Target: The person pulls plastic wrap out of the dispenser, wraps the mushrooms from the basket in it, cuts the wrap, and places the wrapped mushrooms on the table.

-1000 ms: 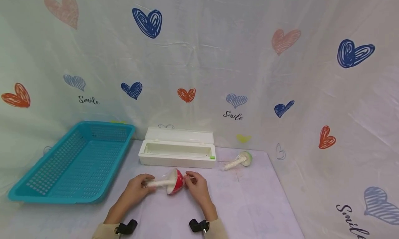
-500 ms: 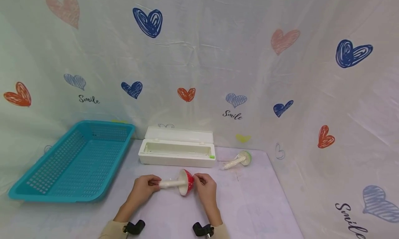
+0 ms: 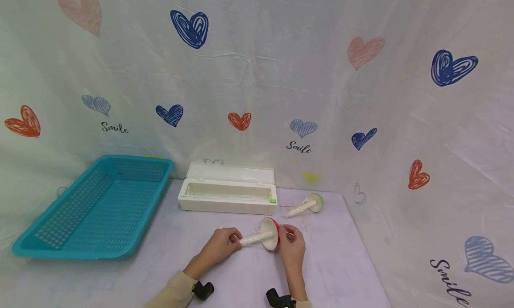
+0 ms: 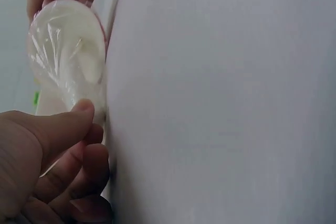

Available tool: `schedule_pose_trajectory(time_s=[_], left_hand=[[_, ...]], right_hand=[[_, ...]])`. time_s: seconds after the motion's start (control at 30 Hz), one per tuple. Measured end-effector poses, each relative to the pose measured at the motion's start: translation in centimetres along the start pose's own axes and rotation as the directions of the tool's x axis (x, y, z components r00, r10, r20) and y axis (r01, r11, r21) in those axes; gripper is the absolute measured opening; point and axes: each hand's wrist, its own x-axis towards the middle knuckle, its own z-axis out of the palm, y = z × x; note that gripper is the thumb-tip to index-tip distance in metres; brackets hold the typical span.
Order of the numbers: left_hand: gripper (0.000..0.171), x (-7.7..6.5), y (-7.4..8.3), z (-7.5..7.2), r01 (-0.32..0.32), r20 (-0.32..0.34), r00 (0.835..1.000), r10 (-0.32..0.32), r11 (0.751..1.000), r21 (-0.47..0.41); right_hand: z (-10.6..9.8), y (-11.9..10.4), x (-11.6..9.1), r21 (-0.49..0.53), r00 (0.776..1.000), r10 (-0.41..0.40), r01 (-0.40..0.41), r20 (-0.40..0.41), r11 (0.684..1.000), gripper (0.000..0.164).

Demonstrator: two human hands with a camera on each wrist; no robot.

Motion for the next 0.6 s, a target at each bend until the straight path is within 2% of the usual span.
schedule_pose_trajectory(time_s=[0.17, 0.27, 0.5, 0.6], left_hand=[[0.019, 1.4, 1.9, 2.4, -0.086, 0.021, 0.996, 0.086, 0.996, -0.02], [0.027, 2.3, 3.0, 3.5, -0.115, 0.035, 0.993, 0.116, 0.993, -0.017], [0.034, 4.7, 5.1, 6.5, -0.123, 0.133, 0.983, 0.126, 0.992, -0.033], [0.035, 5.4, 6.0, 7.9, -0.133, 0.172, 0.975, 0.139, 0.99, -0.045]], right_hand=[[-2.1, 1.1, 1.4, -0.02, 0.995, 0.041, -0.043, -0.092, 0.999, 0.03], [-3.4, 1.6, 2.2, -0.016, 0.989, 0.064, -0.067, -0.136, 0.998, 0.033], [-6.3, 2.1, 3.9, -0.063, 0.957, 0.102, -0.123, -0.273, 0.99, 0.038], [-7.6, 2.4, 4.5, -0.047, 0.94, 0.12, -0.142, -0.32, 0.989, 0.038]])
